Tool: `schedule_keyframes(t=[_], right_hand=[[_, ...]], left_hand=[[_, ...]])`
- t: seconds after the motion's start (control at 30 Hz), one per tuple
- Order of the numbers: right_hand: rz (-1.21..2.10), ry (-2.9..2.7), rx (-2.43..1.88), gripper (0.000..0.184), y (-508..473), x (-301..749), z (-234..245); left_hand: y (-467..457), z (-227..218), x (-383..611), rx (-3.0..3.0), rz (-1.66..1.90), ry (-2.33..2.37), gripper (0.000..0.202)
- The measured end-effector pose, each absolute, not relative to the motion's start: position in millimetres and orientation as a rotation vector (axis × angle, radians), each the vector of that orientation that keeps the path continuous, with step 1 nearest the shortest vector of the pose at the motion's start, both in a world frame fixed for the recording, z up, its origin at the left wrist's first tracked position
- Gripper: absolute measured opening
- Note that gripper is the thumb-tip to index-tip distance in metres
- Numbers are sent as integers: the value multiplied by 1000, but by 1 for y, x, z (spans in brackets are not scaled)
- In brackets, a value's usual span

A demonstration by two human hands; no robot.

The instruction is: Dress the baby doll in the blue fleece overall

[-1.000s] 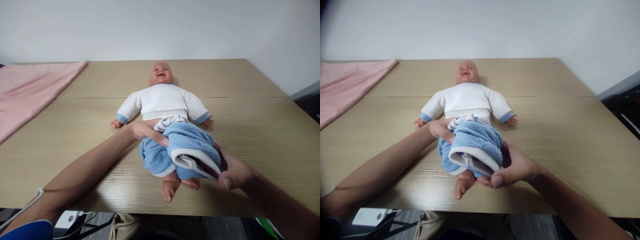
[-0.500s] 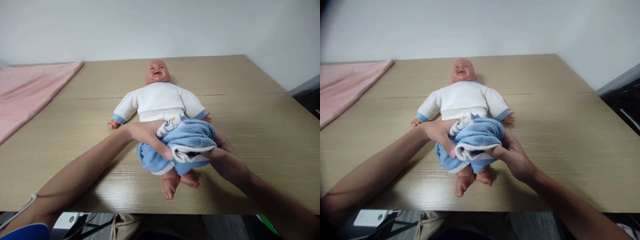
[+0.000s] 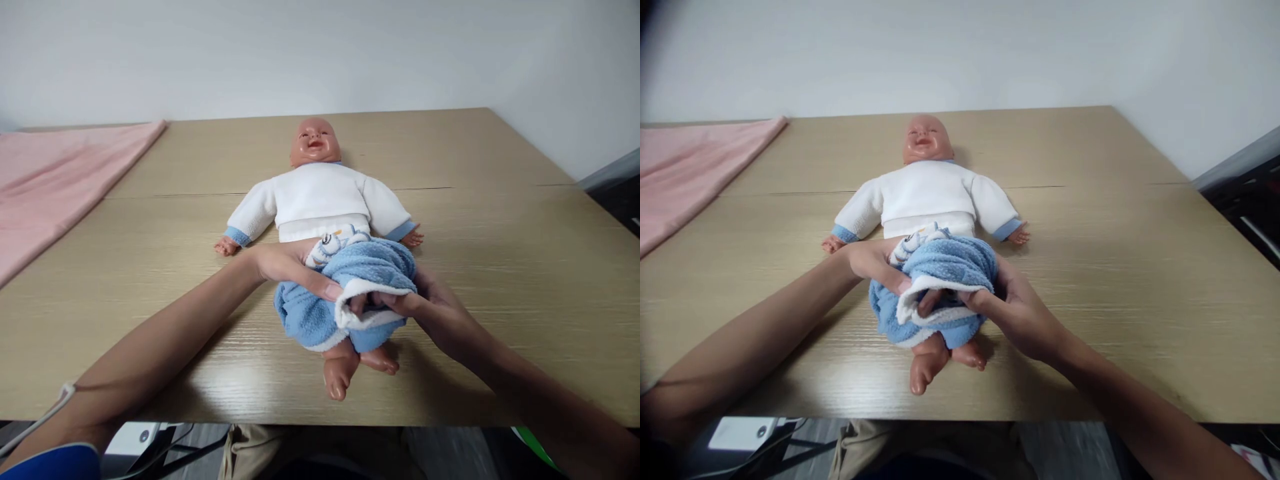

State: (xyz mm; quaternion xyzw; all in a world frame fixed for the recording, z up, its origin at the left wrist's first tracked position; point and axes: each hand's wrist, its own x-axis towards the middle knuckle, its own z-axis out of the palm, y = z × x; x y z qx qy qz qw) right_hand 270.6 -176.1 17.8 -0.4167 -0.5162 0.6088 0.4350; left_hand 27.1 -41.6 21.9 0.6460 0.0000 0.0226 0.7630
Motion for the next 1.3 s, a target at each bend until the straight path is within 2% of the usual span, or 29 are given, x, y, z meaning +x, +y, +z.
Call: schedule_keyframes(t=[0.07,0.23,0.43,0.8,0.97,1.17,1.3], right_hand=[[1461,-1269,-1056,47,-176,270,16],[1359,-1255,-1054,40,-174,270,10],[1197,-1307,-1076,35,-174,264,17],[1131,-1380,-1115,25,-178,264,24],[918,-1552,-1285,17,-179,271,25],[792,-1603,-1492,23,-211,281,36],[784,-1652,-1518,24,-246,269,40]], left_hand=[[-43,23,26,1397,70,63,32],[-48,27,30,1413,90,134,48],[-64,45,46,1571,167,168,30],[-63,41,40,1572,211,342,23],[-64,41,44,1557,218,233,18],[-74,41,48,1639,229,223,20],[-79,40,49,1805,190,272,32]])
